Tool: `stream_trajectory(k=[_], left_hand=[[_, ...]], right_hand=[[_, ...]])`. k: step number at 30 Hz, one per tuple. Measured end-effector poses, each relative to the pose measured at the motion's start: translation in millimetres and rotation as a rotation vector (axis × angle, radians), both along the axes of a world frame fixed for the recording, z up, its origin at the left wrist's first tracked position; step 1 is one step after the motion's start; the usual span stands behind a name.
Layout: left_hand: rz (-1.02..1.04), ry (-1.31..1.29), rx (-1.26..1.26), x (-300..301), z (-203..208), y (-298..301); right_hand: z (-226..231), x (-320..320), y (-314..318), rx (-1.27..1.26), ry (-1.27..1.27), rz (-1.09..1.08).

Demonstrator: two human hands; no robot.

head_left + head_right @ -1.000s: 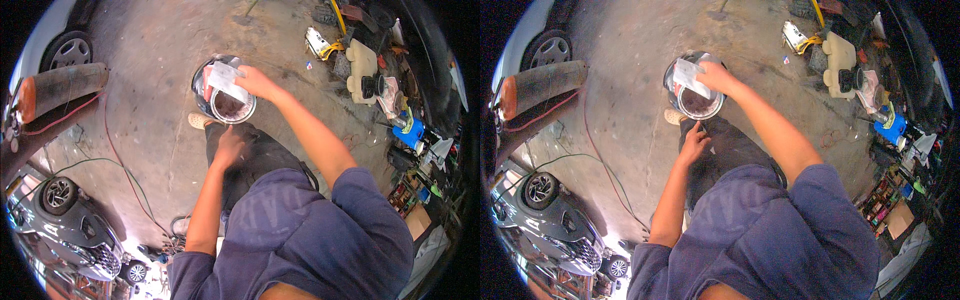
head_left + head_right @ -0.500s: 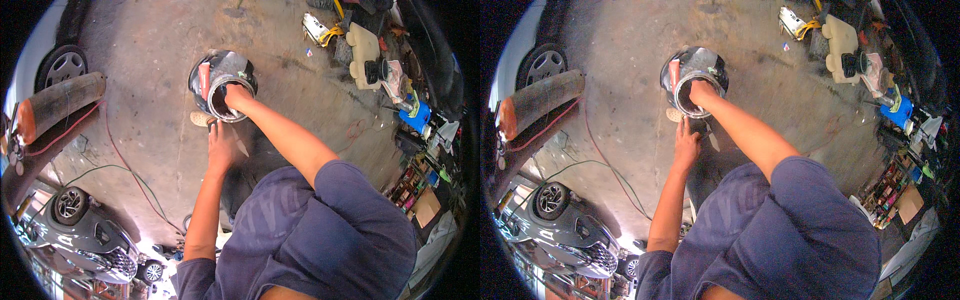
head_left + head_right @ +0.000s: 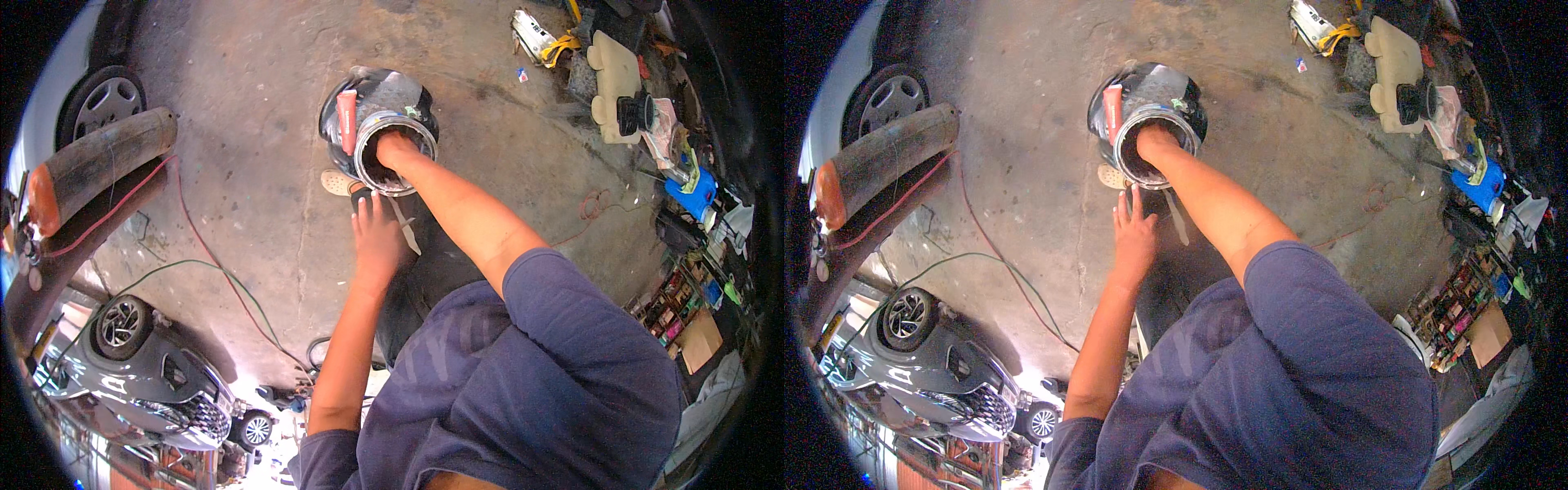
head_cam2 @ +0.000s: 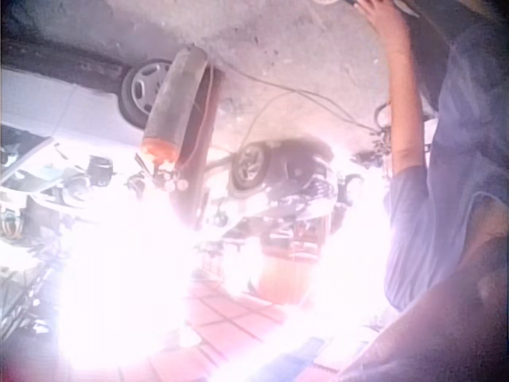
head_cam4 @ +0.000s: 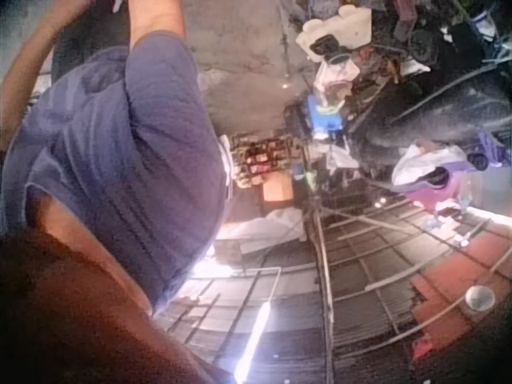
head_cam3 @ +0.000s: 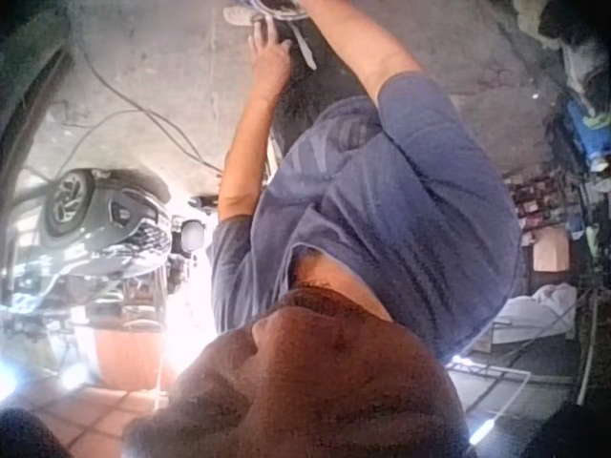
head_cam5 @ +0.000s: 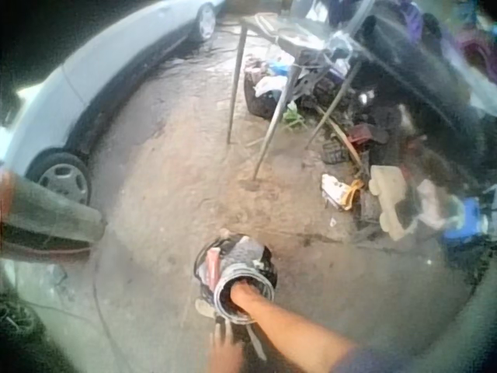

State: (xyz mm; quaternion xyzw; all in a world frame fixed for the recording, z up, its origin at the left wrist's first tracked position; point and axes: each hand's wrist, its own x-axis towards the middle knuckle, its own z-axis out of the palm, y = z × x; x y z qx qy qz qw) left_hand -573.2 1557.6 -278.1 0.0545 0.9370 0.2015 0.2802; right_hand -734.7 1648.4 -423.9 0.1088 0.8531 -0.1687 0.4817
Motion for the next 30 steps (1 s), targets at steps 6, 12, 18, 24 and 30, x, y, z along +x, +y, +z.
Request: stream_trajectory(k=[6, 12, 18, 24, 30], left_hand=[[0.006, 0.023, 0.031, 7.6, -8.3, -4.2], [-0.065, 0.030, 0.014, 3.6, -10.8, -10.0], [-0.095, -0.030, 0.010, -4.2, 2.0, -3.8], [-0.029, -0.034, 0.006, -4.6, 7.6, -13.1], [0.401, -0.193, 0.310, 19.8, 35.6, -43.9]], right_hand=[[-11.9, 2.2, -3.9, -0.041, -0.031, 0.116], [-17.6, -0.2, -12.5, -0.110, -0.112, 0.035], [-32.3, 1.3, 9.9, -0.133, -0.260, -0.290], [33.0, 31.1, 32.7, -0.235, 0.240, -0.486], [107.0, 37.5, 87.2, -0.444, 0.134, -0.576]])
